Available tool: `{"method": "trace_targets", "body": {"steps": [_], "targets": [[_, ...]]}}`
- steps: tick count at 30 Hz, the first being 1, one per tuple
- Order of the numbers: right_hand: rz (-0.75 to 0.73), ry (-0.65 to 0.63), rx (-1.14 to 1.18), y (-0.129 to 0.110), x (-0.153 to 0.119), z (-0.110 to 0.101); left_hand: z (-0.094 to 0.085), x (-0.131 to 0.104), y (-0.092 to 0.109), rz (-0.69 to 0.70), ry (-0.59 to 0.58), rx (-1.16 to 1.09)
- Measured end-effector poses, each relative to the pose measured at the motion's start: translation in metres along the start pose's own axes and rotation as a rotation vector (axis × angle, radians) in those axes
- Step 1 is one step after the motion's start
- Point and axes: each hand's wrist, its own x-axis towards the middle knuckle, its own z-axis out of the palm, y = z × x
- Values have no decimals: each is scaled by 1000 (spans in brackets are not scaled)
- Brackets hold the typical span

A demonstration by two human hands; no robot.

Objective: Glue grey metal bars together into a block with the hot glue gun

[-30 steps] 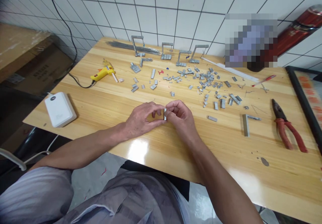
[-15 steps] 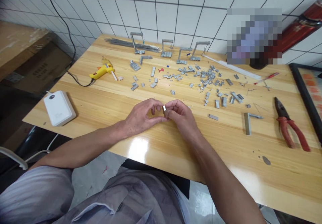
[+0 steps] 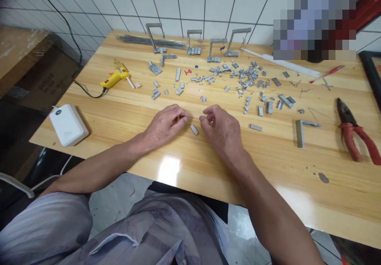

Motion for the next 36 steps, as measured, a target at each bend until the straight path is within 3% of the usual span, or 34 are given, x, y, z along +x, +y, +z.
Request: {"method": "trace_targets", "body": {"steps": [7, 14, 26, 33, 36], "targets": [[-29, 61, 36, 8, 4, 5, 11, -7, 14, -7, -117, 277], [-27, 122, 59, 10, 6, 4, 11, -3, 0, 46, -59, 46], [-48, 148, 73, 14, 10, 6, 6, 0, 0, 30, -118, 103], [-59, 120, 78, 13, 9, 7, -3, 11, -7, -76, -179, 7], [-62, 102, 78, 12, 8, 8, -2, 12, -8, -118, -149, 4]]}}
